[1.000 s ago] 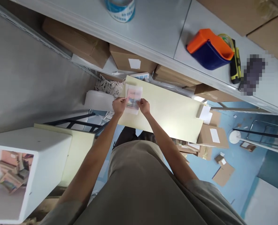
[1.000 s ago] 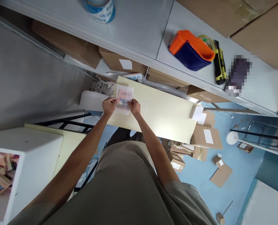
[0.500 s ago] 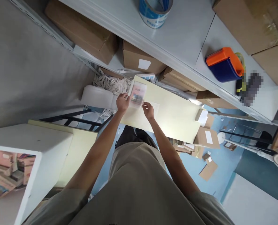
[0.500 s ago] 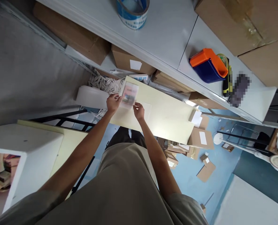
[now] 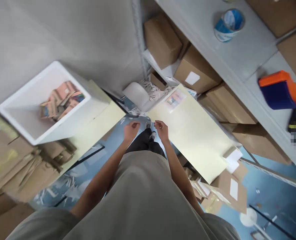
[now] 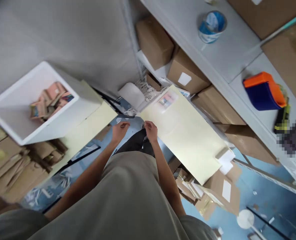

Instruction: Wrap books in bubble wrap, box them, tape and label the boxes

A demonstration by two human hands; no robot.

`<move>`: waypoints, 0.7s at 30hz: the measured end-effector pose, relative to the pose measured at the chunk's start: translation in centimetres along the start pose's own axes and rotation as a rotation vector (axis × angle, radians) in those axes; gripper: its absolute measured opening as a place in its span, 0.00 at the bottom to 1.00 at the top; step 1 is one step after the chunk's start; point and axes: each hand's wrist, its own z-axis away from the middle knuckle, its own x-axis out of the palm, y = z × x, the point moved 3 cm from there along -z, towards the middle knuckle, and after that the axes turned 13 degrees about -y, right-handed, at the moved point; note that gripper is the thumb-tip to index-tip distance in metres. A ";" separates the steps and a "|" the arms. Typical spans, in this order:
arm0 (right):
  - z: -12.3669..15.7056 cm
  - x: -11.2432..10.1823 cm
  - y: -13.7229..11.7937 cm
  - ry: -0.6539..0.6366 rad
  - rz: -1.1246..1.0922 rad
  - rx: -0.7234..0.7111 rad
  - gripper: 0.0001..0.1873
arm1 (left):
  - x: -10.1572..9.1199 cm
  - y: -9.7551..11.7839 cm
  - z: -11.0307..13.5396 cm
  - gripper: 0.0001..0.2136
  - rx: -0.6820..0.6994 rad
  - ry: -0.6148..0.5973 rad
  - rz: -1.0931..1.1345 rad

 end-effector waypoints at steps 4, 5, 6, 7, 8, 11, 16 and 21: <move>1.2 7.5 -0.2 -0.175 0.003 -0.077 0.24 | -3.5 -2.9 6.9 0.11 -0.011 0.217 0.241; 1.6 9.4 -0.5 -0.229 0.008 -0.098 0.25 | -4.5 -3.6 8.4 0.11 -0.009 0.271 0.290; 2.2 11.2 -0.9 -0.287 0.014 -0.119 0.25 | -5.5 -4.3 9.8 0.11 -0.011 0.322 0.334; 2.8 13.0 -1.4 -0.346 0.020 -0.139 0.25 | -6.7 -5.1 11.1 0.11 -0.012 0.371 0.374; 3.4 14.6 -1.9 -0.401 0.030 -0.160 0.25 | -7.9 -6.0 12.2 0.10 -0.008 0.416 0.414; 5.5 19.4 -3.5 -0.524 0.065 -0.208 0.24 | -12.1 -9.2 15.1 0.11 0.027 0.541 0.553; 8.3 28.5 -4.9 -0.617 0.096 -0.243 0.25 | -20.6 -16.1 19.8 0.13 0.048 0.706 0.766; 11.6 39.1 -4.5 -0.652 0.073 -0.216 0.25 | -31.5 -25.0 25.5 0.13 0.116 0.874 1.023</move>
